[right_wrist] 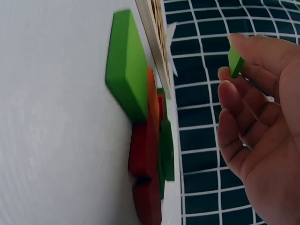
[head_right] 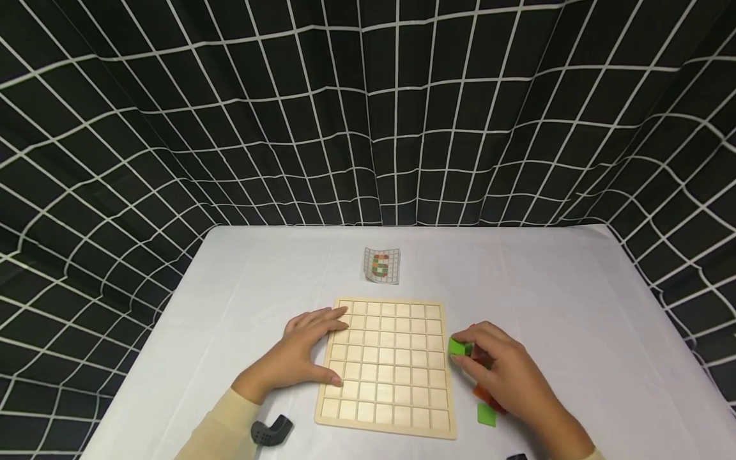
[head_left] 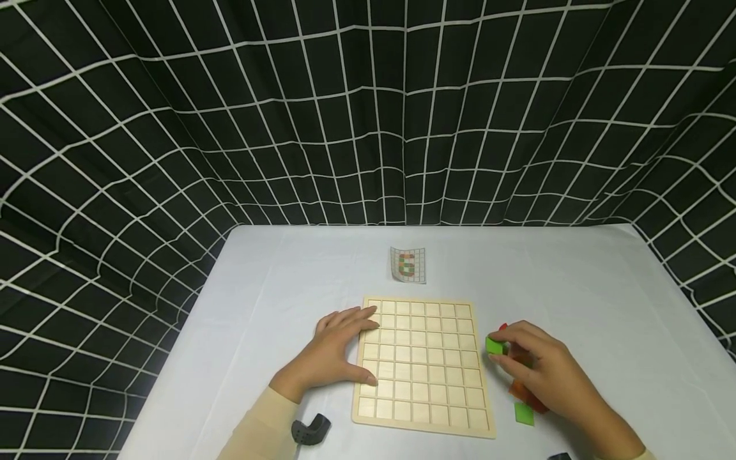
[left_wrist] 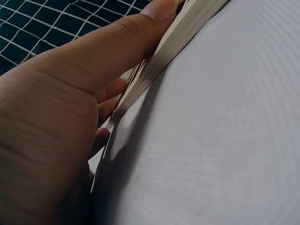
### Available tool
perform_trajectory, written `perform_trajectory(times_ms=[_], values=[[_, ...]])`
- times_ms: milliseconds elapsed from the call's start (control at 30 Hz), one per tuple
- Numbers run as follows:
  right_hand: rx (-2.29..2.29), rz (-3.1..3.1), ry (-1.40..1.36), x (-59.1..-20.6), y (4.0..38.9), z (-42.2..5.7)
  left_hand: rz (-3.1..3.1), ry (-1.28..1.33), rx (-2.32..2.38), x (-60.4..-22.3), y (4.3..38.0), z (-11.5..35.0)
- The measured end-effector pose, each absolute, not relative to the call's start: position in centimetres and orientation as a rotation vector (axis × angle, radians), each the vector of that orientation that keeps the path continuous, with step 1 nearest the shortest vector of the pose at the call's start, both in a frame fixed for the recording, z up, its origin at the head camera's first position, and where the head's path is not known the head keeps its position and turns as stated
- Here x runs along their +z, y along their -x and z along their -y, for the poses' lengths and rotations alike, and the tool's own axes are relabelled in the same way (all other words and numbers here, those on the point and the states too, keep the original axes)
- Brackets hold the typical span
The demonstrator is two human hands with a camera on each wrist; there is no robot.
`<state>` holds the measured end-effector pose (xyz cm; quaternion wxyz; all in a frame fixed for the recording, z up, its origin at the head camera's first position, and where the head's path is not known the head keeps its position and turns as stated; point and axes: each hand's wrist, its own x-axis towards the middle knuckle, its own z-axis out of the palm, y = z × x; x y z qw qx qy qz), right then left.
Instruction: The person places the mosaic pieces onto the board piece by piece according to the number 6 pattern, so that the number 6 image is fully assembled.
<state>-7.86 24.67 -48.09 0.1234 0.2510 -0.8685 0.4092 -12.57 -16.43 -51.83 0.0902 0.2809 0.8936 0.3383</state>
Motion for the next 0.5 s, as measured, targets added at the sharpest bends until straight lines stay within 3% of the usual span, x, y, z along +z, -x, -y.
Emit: perform_trajectory(times_ms=[500], values=[[1.184,2.542,-0.784,-46.8,8.4,-22.6,-2.657,-0.839,1.002,-51.8,12.5,16.3]])
